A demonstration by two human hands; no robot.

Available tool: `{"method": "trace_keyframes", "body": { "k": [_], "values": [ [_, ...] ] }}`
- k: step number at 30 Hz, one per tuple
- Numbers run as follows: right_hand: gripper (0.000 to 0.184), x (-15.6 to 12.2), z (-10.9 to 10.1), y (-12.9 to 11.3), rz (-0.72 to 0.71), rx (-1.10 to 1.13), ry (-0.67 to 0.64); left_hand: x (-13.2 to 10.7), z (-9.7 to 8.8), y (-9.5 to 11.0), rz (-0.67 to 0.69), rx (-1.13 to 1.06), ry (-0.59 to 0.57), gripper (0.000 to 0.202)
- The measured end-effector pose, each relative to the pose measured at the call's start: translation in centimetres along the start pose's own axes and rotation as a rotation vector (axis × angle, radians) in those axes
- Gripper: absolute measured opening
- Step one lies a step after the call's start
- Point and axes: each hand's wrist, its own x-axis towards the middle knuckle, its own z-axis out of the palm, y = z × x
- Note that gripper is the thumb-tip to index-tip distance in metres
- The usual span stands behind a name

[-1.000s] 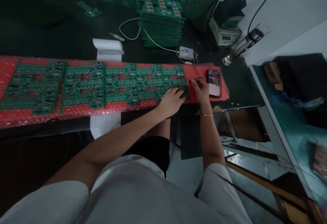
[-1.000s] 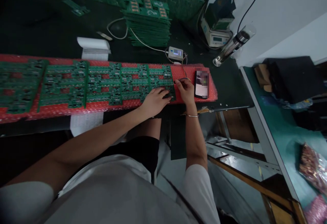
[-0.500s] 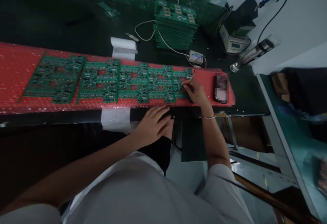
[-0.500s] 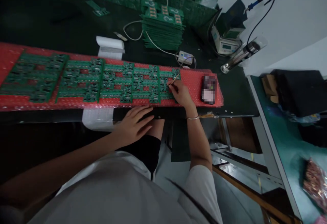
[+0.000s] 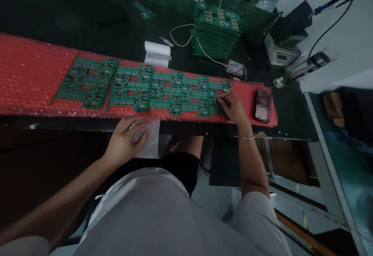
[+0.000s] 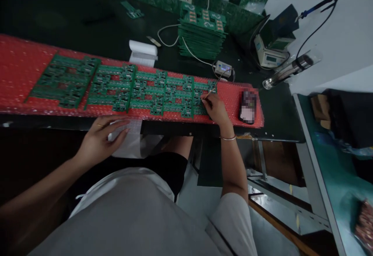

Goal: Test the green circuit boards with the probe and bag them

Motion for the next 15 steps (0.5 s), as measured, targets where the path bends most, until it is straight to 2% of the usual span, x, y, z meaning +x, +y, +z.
{"method": "trace_keyframes", "body": {
  "k": [4, 10, 15],
  "values": [
    [0.035, -0.2, 0.4, 0.4, 0.063, -0.003, 0.051, -0.7, -0.1, -1.7, -0.033, -0.02, -0.038, 0.017],
    [0.034, -0.7, 0.9, 0.4, 0.084, 0.012, 0.081, -1.5, 0.1, -3.3, 0.001, -0.066, -0.177, 0.014],
    [0.034, -0.8, 1.0, 0.4, 0.1, 0.014, 0.098, -2.2, 0.1, -3.8, -0.002, -0.087, -0.174, 0.011]
  ]
}}
